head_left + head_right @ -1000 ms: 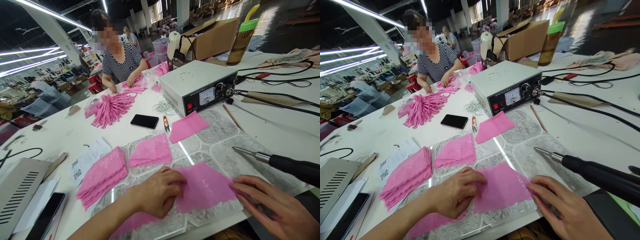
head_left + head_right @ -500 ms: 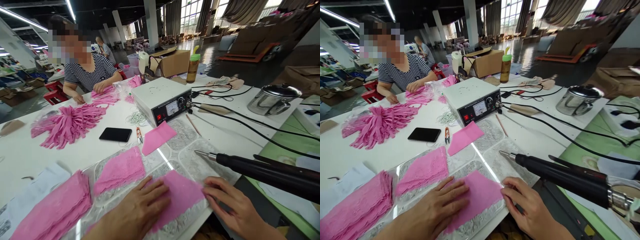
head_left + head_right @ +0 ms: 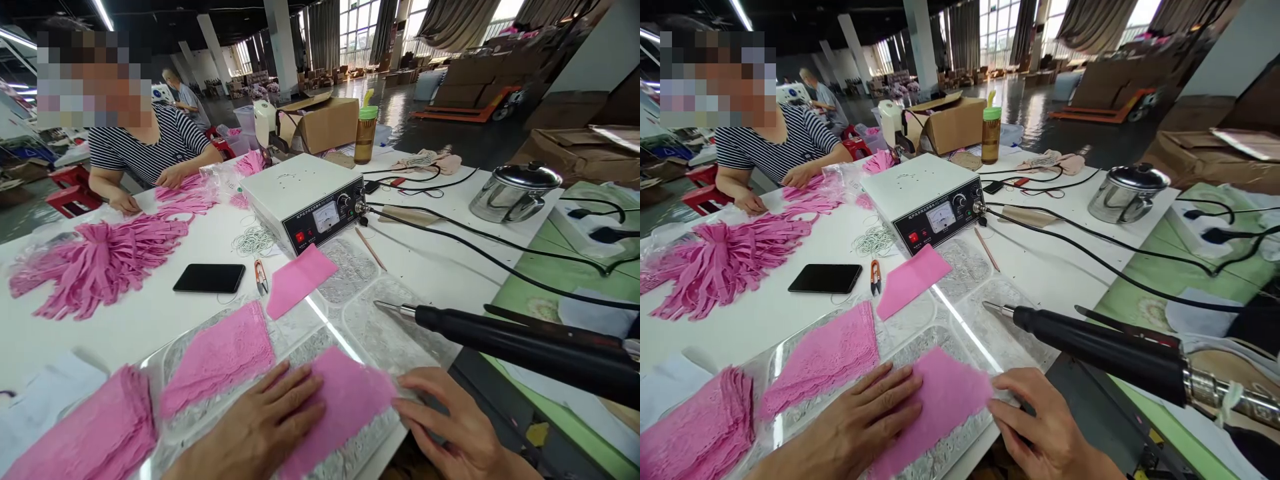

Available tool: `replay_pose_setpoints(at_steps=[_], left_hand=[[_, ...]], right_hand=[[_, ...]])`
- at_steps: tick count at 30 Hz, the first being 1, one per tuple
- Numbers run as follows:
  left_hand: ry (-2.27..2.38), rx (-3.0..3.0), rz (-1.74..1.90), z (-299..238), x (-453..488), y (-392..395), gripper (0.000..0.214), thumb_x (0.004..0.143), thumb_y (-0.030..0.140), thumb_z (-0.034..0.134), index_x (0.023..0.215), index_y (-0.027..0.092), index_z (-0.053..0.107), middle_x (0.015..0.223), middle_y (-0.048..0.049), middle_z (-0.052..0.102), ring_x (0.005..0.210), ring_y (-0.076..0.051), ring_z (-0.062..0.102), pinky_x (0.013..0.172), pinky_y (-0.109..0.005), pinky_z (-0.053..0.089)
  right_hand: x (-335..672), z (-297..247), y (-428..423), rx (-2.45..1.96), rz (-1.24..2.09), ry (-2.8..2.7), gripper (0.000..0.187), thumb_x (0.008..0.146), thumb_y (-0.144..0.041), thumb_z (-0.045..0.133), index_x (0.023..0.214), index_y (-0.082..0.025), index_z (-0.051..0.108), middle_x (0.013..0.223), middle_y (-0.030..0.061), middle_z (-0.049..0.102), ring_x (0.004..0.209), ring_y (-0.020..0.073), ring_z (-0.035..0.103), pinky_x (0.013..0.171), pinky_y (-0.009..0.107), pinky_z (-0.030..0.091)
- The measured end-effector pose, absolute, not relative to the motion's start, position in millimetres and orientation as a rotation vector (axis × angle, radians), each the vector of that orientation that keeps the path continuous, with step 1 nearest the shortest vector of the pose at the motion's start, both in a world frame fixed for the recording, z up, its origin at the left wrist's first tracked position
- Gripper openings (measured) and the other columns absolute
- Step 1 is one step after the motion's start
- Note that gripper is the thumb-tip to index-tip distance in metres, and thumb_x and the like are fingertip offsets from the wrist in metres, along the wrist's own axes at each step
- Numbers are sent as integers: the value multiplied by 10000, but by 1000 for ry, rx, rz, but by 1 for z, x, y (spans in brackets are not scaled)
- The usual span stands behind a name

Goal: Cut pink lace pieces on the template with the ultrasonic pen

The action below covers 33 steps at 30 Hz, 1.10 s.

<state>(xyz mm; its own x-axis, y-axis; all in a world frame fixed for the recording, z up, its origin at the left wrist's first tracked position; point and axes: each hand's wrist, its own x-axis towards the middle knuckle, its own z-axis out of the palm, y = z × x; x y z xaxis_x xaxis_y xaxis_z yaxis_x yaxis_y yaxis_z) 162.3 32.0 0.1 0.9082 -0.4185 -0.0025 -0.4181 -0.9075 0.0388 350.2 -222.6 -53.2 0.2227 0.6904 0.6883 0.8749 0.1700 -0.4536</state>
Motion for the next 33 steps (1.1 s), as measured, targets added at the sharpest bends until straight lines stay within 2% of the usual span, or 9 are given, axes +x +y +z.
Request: replay_pose_setpoints(at_steps=[6,15,20,25,33], left_hand=[[-659,3018,-17,-1,162,34,435,990,250,458,1420,188,437,1508,-61,370,1411,-236,325,1175,-424,263],[-658,2952,-102,4,160,39,452,967,167,451,1418,191,431,1499,-62,391,1413,-252,324,1179,-458,249],[-759,2918,-117,8,184,27,412,1002,252,407,1406,179,440,1499,-60,398,1407,-247,345,1200,-451,191],[-871,2874,-160,7,207,19,374,1021,292,357,1357,190,488,1495,-33,414,1384,-242,388,1198,-447,193],[-910,2918,-172,4,208,24,390,1000,265,416,1381,197,457,1507,-18,398,1401,-249,353,1197,-454,195]], right_hand=[[354,-65,-227,-1550,-262,-1522,360,805,71,508,1062,-128,664,1047,134,573,979,228,595,753,351,548],[358,-65,-225,-1552,-297,-1491,363,805,42,510,1049,-169,675,1003,119,633,936,221,651,725,320,585],[359,-64,-223,-1548,-305,-1482,346,793,49,524,1018,-160,685,994,119,633,917,216,655,725,308,585],[359,-63,-222,-1530,-294,-1463,349,779,55,525,1005,-155,688,1002,119,632,925,223,653,726,310,586],[358,-67,-222,-1532,-282,-1435,352,802,30,514,1035,-173,680,994,112,635,912,218,654,717,322,593]])
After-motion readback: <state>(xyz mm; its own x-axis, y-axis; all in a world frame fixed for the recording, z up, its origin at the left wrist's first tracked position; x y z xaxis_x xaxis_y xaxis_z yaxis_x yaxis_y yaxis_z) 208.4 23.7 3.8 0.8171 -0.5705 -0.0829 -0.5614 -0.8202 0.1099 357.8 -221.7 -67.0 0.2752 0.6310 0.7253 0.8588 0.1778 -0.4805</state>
